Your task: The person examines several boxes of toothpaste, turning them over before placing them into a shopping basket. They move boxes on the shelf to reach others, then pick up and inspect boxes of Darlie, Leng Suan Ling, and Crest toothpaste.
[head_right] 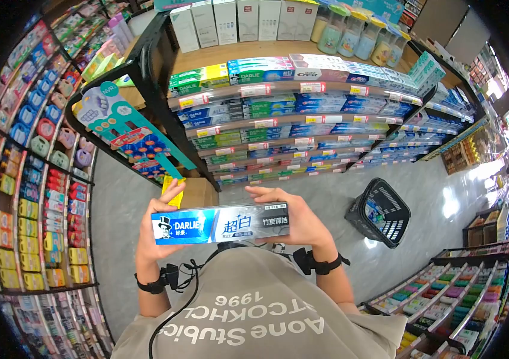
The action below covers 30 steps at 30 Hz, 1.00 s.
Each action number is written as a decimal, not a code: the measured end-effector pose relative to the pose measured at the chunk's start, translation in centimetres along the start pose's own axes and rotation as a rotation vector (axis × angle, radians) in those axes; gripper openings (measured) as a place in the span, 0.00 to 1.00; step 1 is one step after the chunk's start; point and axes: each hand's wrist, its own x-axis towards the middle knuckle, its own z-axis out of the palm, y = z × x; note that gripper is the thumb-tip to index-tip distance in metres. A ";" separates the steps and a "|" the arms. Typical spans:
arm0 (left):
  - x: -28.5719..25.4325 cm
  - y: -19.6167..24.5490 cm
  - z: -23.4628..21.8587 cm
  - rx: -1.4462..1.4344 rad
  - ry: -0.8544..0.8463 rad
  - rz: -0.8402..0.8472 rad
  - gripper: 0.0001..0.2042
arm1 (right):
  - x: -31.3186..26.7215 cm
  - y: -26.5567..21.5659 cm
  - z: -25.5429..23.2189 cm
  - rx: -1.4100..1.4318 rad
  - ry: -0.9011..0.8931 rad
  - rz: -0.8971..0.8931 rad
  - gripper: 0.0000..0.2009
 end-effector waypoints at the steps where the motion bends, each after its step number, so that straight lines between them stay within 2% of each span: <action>1: -0.1 -0.1 0.0 -0.002 -0.002 -0.003 0.32 | 0.0 -0.1 0.0 -0.021 0.003 -0.004 0.37; 13: -0.8 0.0 -0.2 -0.009 0.021 -0.101 0.34 | -0.1 0.6 0.4 0.033 0.010 0.010 0.37; 16: -0.9 0.1 0.0 0.001 0.029 -0.139 0.34 | 0.4 -0.1 0.3 -0.065 0.059 -0.079 0.36; 19: -0.8 0.3 -0.1 0.006 0.035 -0.158 0.33 | 0.5 0.2 0.2 -0.096 0.068 -0.090 0.34; 25: -1.4 -0.2 -0.1 -0.176 0.061 -0.227 0.33 | 0.7 0.5 0.2 -0.142 0.078 -0.134 0.32; 28: -0.9 -0.4 -0.7 -0.036 0.022 -0.119 0.32 | 0.8 0.6 0.2 -0.119 0.085 -0.140 0.34; 30: -0.8 -0.5 -0.9 0.004 0.028 -0.126 0.33 | 0.7 0.3 0.4 -0.071 0.108 -0.089 0.39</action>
